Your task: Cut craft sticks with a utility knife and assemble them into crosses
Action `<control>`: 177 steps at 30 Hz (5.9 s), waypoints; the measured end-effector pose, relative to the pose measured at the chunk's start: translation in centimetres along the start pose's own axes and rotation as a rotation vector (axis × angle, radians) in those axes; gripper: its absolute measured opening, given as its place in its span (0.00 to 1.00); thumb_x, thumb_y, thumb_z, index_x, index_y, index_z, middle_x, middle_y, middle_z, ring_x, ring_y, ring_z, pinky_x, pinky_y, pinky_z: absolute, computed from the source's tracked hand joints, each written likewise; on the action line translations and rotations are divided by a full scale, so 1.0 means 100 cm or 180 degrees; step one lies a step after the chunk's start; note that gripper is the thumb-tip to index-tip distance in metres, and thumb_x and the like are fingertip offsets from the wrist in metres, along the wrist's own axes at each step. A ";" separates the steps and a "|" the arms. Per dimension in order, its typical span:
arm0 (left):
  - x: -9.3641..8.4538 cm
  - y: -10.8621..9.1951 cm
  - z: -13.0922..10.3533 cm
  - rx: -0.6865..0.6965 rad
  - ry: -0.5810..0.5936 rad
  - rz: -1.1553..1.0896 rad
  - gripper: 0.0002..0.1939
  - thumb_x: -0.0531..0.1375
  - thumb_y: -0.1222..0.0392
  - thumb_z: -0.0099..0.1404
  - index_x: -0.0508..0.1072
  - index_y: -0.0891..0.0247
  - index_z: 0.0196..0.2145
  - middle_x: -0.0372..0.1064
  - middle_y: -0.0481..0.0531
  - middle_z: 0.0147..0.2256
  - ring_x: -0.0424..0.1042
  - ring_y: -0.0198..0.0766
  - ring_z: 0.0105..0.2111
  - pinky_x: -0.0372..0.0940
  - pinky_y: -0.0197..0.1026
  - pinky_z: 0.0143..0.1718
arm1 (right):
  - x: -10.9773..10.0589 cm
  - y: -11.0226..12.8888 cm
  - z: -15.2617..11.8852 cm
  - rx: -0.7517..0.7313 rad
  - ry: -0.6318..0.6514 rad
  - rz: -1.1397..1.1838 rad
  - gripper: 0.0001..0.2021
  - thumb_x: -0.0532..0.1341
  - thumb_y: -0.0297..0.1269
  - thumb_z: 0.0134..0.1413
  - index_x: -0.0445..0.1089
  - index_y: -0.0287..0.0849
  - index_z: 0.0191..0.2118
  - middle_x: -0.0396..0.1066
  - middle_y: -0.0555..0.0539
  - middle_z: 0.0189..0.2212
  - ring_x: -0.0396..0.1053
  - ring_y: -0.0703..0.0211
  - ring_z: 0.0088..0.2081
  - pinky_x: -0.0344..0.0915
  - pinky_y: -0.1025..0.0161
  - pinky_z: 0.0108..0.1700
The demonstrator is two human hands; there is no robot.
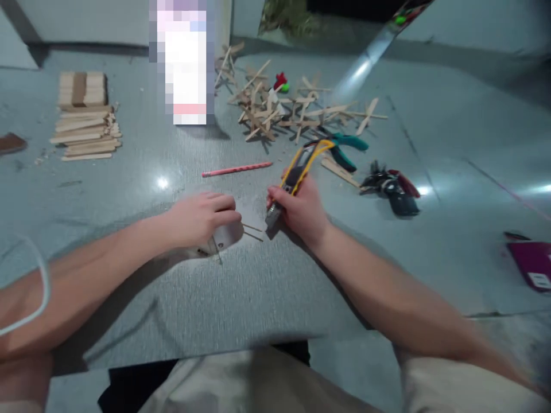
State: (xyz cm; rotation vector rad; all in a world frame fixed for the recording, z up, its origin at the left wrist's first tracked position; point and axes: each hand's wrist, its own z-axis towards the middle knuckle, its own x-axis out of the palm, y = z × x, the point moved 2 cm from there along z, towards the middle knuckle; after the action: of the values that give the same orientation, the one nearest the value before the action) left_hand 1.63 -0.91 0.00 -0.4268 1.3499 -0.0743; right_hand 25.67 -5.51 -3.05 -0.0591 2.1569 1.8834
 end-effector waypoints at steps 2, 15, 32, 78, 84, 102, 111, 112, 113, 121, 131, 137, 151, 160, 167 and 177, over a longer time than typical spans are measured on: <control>-0.010 0.002 0.001 -0.0533 -0.0213 -0.0603 0.16 0.52 0.66 0.71 0.80 0.62 0.45 0.76 0.58 0.46 0.73 0.43 0.42 0.65 0.46 0.49 | -0.009 0.005 0.002 0.0127 0.0219 -0.0203 0.23 0.69 0.56 0.49 0.61 0.49 0.40 0.72 0.52 0.28 0.73 0.56 0.28 0.68 0.59 0.30; -0.014 -0.042 -0.010 -0.2041 -0.1086 -0.2692 0.08 0.63 0.59 0.63 0.77 0.65 0.38 0.80 0.56 0.34 0.81 0.38 0.33 0.73 0.41 0.39 | -0.061 0.041 -0.003 -0.0039 -0.0040 -0.2026 0.18 0.79 0.35 0.38 0.67 0.47 0.25 0.70 0.46 0.22 0.72 0.45 0.35 0.62 0.55 0.37; 0.011 -0.038 -0.026 -0.2324 -0.1092 -0.3165 0.03 0.66 0.64 0.58 0.80 0.65 0.31 0.80 0.53 0.29 0.79 0.38 0.29 0.72 0.39 0.35 | 0.064 0.036 -0.043 -0.1008 0.0769 0.0055 0.10 0.63 0.40 0.59 0.68 0.49 0.45 0.75 0.51 0.32 0.73 0.59 0.32 0.71 0.61 0.36; 0.023 -0.024 -0.029 -0.2047 -0.1948 -0.3161 0.07 0.70 0.56 0.63 0.79 0.58 0.38 0.76 0.49 0.29 0.78 0.36 0.29 0.70 0.40 0.32 | -0.033 0.033 -0.014 -0.0389 -0.0826 -0.3532 0.18 0.67 0.41 0.61 0.76 0.35 0.52 0.74 0.28 0.50 0.74 0.30 0.53 0.69 0.43 0.53; 0.020 -0.022 -0.026 -0.2206 -0.2136 -0.3583 0.09 0.73 0.56 0.59 0.80 0.59 0.36 0.79 0.52 0.31 0.80 0.39 0.30 0.73 0.42 0.33 | -0.041 0.021 -0.001 0.0020 -0.0855 -0.3577 0.18 0.59 0.32 0.63 0.72 0.35 0.57 0.77 0.29 0.45 0.77 0.34 0.47 0.70 0.45 0.48; 0.019 -0.020 -0.025 -0.2436 -0.2407 -0.4155 0.21 0.73 0.65 0.60 0.74 0.58 0.49 0.74 0.47 0.39 0.82 0.38 0.32 0.70 0.37 0.31 | -0.034 0.029 -0.023 -0.1888 -0.1480 0.0889 0.19 0.77 0.49 0.50 0.68 0.52 0.40 0.74 0.53 0.33 0.73 0.57 0.30 0.73 0.56 0.30; 0.025 -0.016 -0.021 -0.2181 -0.2213 -0.4844 0.16 0.66 0.67 0.66 0.77 0.60 0.52 0.71 0.46 0.35 0.74 0.29 0.32 0.67 0.34 0.35 | -0.001 0.047 -0.042 -0.1611 -0.1352 0.1237 0.15 0.74 0.51 0.54 0.72 0.50 0.36 0.68 0.56 0.26 0.64 0.65 0.20 0.60 0.64 0.18; 0.025 -0.016 -0.021 -0.2164 -0.2196 -0.4919 0.16 0.65 0.67 0.66 0.77 0.60 0.52 0.71 0.46 0.35 0.73 0.29 0.32 0.67 0.34 0.35 | 0.002 0.048 -0.045 -0.1613 -0.1332 0.1222 0.15 0.74 0.51 0.54 0.72 0.50 0.36 0.68 0.56 0.26 0.65 0.65 0.20 0.62 0.64 0.19; 0.026 -0.016 -0.021 -0.2139 -0.2168 -0.4982 0.15 0.66 0.67 0.67 0.77 0.60 0.51 0.71 0.46 0.35 0.73 0.29 0.32 0.67 0.34 0.35 | 0.005 0.049 -0.048 -0.1635 -0.1298 0.1191 0.15 0.74 0.51 0.54 0.73 0.50 0.36 0.69 0.55 0.27 0.67 0.64 0.21 0.65 0.64 0.20; 0.023 -0.019 -0.020 -0.2004 -0.2010 -0.5041 0.13 0.69 0.64 0.66 0.77 0.62 0.49 0.76 0.50 0.37 0.81 0.38 0.39 0.71 0.37 0.37 | 0.015 0.055 -0.077 -0.1991 -0.0878 0.0190 0.10 0.74 0.44 0.58 0.73 0.52 0.41 0.74 0.52 0.35 0.76 0.58 0.27 0.78 0.58 0.28; 0.025 -0.021 -0.020 -0.2128 -0.2070 -0.4822 0.13 0.71 0.62 0.65 0.78 0.60 0.47 0.79 0.52 0.38 0.82 0.40 0.41 0.76 0.42 0.46 | 0.020 0.068 -0.091 -0.2774 -0.1038 -0.0725 0.10 0.74 0.39 0.56 0.74 0.54 0.41 0.77 0.50 0.36 0.77 0.51 0.37 0.76 0.51 0.41; 0.024 -0.023 -0.021 -0.2144 -0.2027 -0.4687 0.13 0.71 0.63 0.64 0.79 0.60 0.47 0.80 0.52 0.40 0.82 0.40 0.43 0.76 0.40 0.44 | 0.022 0.070 -0.094 -0.3040 -0.0928 -0.0982 0.12 0.73 0.35 0.56 0.70 0.52 0.41 0.75 0.49 0.34 0.77 0.53 0.35 0.75 0.54 0.36; 0.023 -0.025 -0.021 -0.2142 -0.1983 -0.4443 0.13 0.71 0.64 0.64 0.81 0.59 0.47 0.81 0.53 0.42 0.81 0.41 0.44 0.74 0.38 0.41 | 0.025 0.068 -0.094 -0.3065 -0.0921 -0.1254 0.12 0.73 0.38 0.58 0.70 0.52 0.42 0.75 0.48 0.37 0.77 0.53 0.35 0.78 0.53 0.35; 0.027 -0.024 -0.022 -0.2100 -0.2026 -0.4448 0.21 0.72 0.62 0.63 0.81 0.56 0.55 0.83 0.53 0.44 0.82 0.40 0.45 0.74 0.37 0.42 | 0.026 0.070 -0.094 -0.3024 -0.0873 -0.1209 0.12 0.73 0.35 0.56 0.70 0.52 0.41 0.75 0.48 0.36 0.78 0.52 0.35 0.78 0.53 0.36; 0.029 -0.021 -0.024 -0.2162 -0.2095 -0.4490 0.19 0.72 0.58 0.65 0.83 0.57 0.53 0.83 0.53 0.44 0.82 0.41 0.45 0.75 0.39 0.43 | 0.027 0.070 -0.095 -0.2983 -0.0830 -0.1247 0.11 0.72 0.34 0.58 0.70 0.54 0.42 0.76 0.48 0.36 0.78 0.52 0.35 0.79 0.53 0.35; 0.024 -0.024 -0.021 -0.2360 -0.2448 -0.4359 0.16 0.71 0.66 0.63 0.80 0.61 0.49 0.81 0.49 0.34 0.83 0.37 0.35 0.73 0.34 0.35 | 0.023 0.067 -0.094 -0.3022 -0.1095 -0.0953 0.11 0.73 0.35 0.56 0.75 0.51 0.43 0.78 0.49 0.35 0.78 0.53 0.35 0.78 0.54 0.38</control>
State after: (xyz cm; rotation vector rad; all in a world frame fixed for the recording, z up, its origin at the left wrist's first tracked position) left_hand 0.67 -4.33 -1.70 -1.7472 0.0854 -0.4855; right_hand 20.39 -13.32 3.92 -0.2097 0.8494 2.3183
